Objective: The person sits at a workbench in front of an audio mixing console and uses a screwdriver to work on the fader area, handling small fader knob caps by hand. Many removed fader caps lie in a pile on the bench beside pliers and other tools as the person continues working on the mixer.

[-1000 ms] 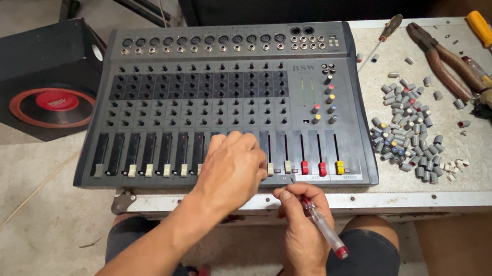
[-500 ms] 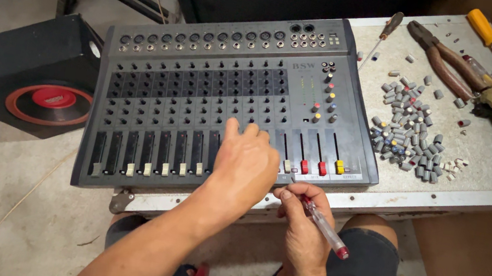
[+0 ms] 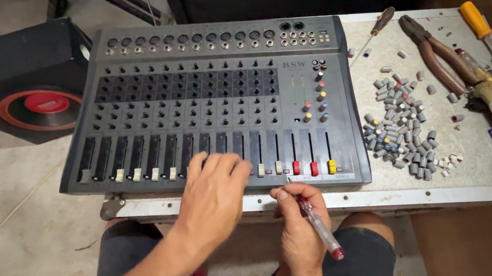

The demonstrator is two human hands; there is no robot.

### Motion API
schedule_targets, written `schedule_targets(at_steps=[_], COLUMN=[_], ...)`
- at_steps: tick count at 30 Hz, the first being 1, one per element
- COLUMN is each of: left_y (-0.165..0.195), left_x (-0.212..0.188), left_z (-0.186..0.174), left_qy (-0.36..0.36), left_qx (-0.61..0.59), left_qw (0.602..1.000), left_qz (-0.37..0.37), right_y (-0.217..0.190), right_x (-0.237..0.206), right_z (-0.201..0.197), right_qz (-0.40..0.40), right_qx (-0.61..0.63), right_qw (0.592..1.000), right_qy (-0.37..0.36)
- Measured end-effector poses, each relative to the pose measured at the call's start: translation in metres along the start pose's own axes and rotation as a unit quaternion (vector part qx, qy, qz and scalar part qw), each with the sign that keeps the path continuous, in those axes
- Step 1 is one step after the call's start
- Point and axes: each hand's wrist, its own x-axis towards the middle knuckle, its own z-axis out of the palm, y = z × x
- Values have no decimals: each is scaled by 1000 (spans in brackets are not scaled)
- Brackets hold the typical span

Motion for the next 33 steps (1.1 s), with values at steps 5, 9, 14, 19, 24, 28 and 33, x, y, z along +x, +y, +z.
schedule_targets(at_steps=[5,9,14,19,24,28,33], left_y=[1,-1,5,0,6,15,22], left_x=[-18,-18,-16,-22,-39,-43,-39], left_z=[-2,-3,-8,-13,-6,-2,2], left_qy=[13,-8,-59,-55,-31,-11,-8], left_qx=[4,22,86,30,23,49,26], left_qw=[1000,1000,994,997,998,998,997], left_qz=[-7,-13,-28,-40,-39,-48,-78], right_y=[6,8,3,-5,-9,-9,-8], right_x=[2,-1,-6,-13,-19,-20,-16], right_z=[7,12,17,16,10,10,6], right_qz=[-3,0,-12,-22,-28,-34,-30], right_qx=[-14,-27,-49,-40,-23,-24,-19], right_qw=[1000,1000,999,999,999,999,999], right_qy=[2,-3,1,4,15,15,24])
